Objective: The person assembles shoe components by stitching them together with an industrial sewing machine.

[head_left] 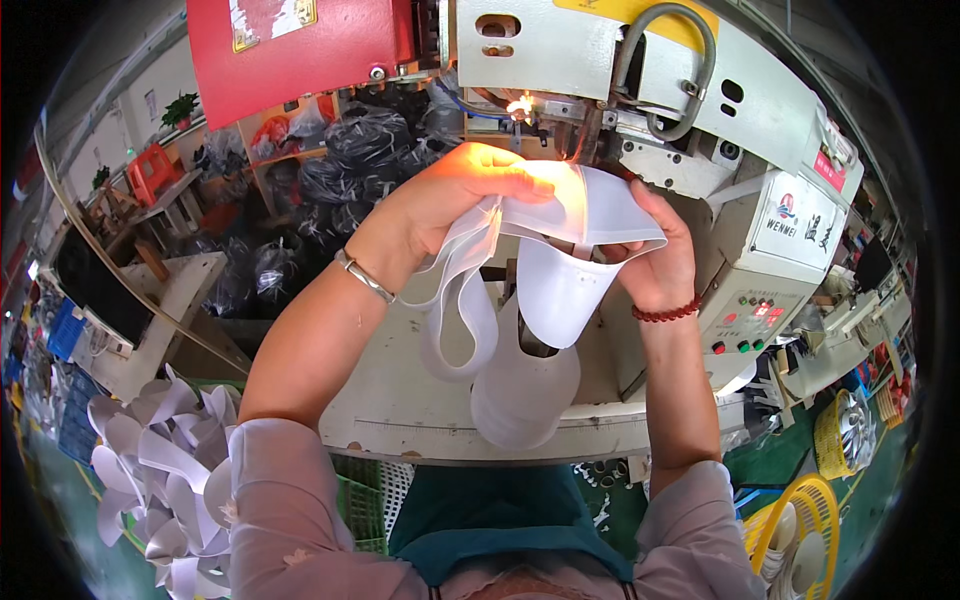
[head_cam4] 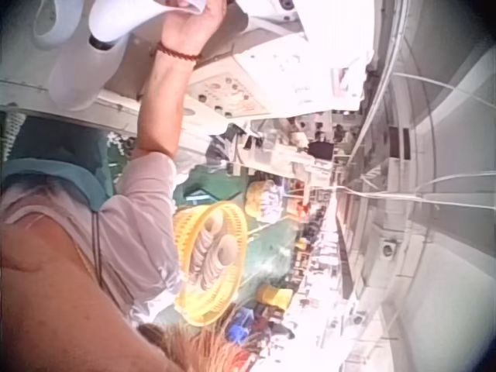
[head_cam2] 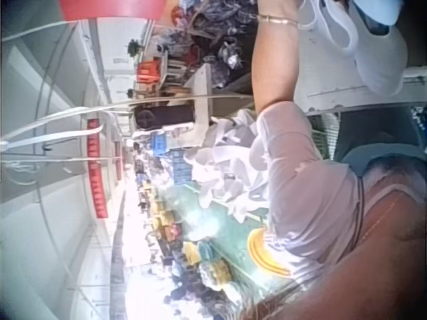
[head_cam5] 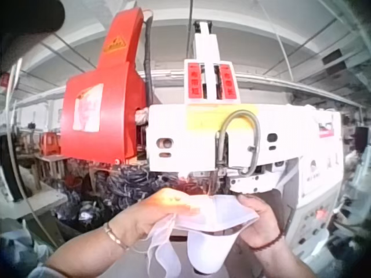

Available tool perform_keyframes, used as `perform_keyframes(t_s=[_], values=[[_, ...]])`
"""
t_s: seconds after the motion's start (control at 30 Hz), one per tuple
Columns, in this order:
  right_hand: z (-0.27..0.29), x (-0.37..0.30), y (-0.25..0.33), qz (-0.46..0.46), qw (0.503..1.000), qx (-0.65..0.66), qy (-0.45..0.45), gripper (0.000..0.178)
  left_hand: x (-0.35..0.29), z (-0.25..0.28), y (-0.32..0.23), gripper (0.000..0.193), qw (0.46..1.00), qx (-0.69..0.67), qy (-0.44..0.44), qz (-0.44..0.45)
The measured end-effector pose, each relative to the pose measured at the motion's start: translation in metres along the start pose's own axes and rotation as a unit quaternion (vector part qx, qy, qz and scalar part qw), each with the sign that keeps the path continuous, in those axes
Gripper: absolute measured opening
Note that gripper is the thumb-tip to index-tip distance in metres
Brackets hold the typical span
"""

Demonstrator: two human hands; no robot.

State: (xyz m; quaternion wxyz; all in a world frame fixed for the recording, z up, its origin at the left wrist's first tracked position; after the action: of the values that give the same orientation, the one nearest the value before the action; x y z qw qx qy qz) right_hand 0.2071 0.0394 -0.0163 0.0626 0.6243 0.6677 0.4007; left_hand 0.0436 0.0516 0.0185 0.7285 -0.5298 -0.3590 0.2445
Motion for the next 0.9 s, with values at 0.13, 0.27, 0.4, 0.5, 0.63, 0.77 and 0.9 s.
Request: perform_keyframes(t_s=[0.13,0.27,0.4,0.5,0.63,0.77,0.9], values=[[0.000,0.003,-0.005,-0.016,0.999,0.034,-0.006,0.018,-0.002,0.001,0.002,0.018,0.999,-0.045,-0.007,0.001],[0.000,0.005,-0.007,-0.023,0.997,0.070,-0.015,0.022,0.001,0.004,0.008,0.016,0.996,-0.086,-0.015,0.011],[0.002,0.010,-0.010,-0.020,0.995,0.087,-0.036,0.025,0.007,0.012,0.015,0.018,0.998,-0.053,-0.030,0.013],[0.005,0.013,-0.012,-0.024,0.995,0.093,-0.030,0.026,0.009,0.009,0.018,0.018,0.996,-0.084,-0.021,0.017],[0.009,0.013,-0.016,-0.035,0.992,0.116,-0.027,0.017,0.009,0.013,0.020,0.019,0.996,-0.085,-0.009,0.020],[0.014,0.012,-0.013,-0.032,0.992,0.116,-0.037,0.010,0.011,0.009,0.018,0.017,0.997,-0.076,-0.015,0.010],[0.011,0.011,-0.013,-0.025,0.992,0.112,-0.049,0.008,0.012,0.012,0.021,0.023,0.996,-0.087,0.003,0.014]])
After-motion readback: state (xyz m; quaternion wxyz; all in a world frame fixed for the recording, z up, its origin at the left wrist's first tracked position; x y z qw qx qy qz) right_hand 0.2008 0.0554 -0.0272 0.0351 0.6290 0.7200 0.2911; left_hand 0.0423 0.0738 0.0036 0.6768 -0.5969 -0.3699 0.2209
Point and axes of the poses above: each hand's wrist, its own x-axis towards the middle knuckle, its own z-axis out of the back of the hand, y = z × x, the point moved 7 cm from there along x, towards the middle knuckle, and after that the axes turned 12 degrees about x, right-handed, at the moved point
